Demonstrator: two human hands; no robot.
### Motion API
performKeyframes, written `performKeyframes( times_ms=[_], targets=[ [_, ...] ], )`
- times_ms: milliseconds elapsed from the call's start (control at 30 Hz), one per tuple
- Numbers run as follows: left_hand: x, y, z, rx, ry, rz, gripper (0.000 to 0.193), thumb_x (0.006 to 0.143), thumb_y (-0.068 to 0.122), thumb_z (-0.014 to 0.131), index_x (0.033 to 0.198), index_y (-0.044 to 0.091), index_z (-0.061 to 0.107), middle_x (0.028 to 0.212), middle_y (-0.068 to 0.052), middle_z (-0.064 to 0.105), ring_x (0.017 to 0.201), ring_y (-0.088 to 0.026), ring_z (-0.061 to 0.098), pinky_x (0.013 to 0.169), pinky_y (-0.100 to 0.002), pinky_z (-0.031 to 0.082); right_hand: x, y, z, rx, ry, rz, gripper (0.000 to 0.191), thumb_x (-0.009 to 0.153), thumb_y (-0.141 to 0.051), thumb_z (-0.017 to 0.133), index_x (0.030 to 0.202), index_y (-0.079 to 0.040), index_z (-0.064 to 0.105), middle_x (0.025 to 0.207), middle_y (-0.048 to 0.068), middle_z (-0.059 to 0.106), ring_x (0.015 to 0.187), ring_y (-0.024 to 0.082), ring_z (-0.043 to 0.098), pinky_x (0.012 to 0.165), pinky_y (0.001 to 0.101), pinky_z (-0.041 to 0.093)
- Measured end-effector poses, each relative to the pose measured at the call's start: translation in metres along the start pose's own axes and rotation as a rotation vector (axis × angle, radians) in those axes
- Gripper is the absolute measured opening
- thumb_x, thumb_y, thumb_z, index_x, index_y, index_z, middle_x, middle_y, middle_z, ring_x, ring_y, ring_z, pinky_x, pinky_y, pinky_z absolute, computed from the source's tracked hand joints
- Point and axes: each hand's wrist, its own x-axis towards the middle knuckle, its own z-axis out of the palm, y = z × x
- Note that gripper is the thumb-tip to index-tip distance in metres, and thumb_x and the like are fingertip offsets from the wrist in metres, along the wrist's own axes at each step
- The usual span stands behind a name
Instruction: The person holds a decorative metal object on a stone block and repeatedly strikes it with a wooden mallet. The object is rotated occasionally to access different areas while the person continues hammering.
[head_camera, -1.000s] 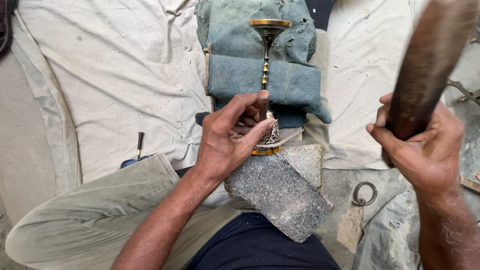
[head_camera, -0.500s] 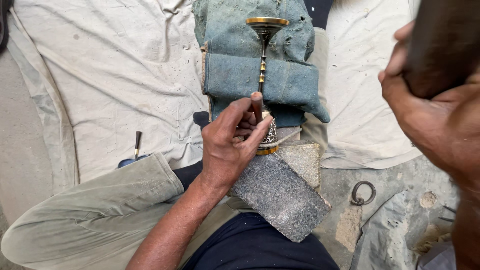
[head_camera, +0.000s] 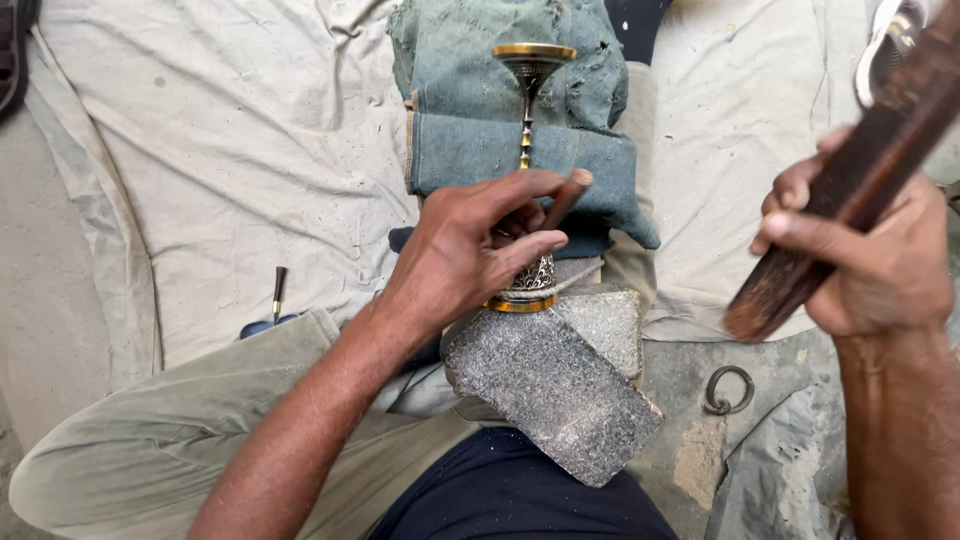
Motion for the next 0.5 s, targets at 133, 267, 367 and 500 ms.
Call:
performKeyframes(
  times_ms=[133,267,367,500],
  targets=[
    [0.014,-0.001,-0.004,0.102,-0.125,0.049,0.049,0.085,0.019,0.085,0.13,0.015,0.066,0.089,-0.006,0.076,0.075,-0.018,0.072,0.065,-0.036,0.057,-0.027,0.023,-0.002,-0.278,0.009,0.098,0.025,0.084,0.012,0.074,0.105,0.002,0.063,0.085,0.015,0.068,0.07,0.024,0.067,0.058,0.0394,0.055],
    [0.023,0.002,-0.008,0.08,-0.238,-0.088,0.042,0.086,0.02,0.083,0.123,0.014,0.064,0.08,-0.007,0.074,0.068,-0.02,0.072,0.06,-0.04,0.053,-0.042,0.035,-0.004,-0.491,0.012,0.149,0.026,0.086,0.013,0.071,0.108,0.001,0.063,0.084,0.012,0.068,0.061,0.02,0.063,0.048,0.0367,0.05],
    [0.025,0.004,-0.009,0.079,-0.231,0.021,0.042,0.085,0.019,0.084,0.122,0.013,0.064,0.084,-0.008,0.074,0.071,-0.022,0.072,0.061,-0.04,0.053,-0.043,0.037,-0.002,-0.964,-0.045,-0.176,0.024,0.081,0.011,0.072,0.103,0.002,0.065,0.094,0.009,0.067,0.08,0.016,0.066,0.074,0.0326,0.054],
    [0.023,0.005,-0.008,0.084,-0.2,0.058,0.046,0.085,0.017,0.084,0.127,0.013,0.064,0.085,-0.01,0.073,0.071,-0.026,0.071,0.061,-0.041,0.052,-0.042,0.033,0.003,-0.669,0.021,-0.09,0.026,0.089,0.003,0.07,0.115,-0.003,0.065,0.095,0.002,0.066,0.085,0.01,0.064,0.081,0.0268,0.056]
  ],
)
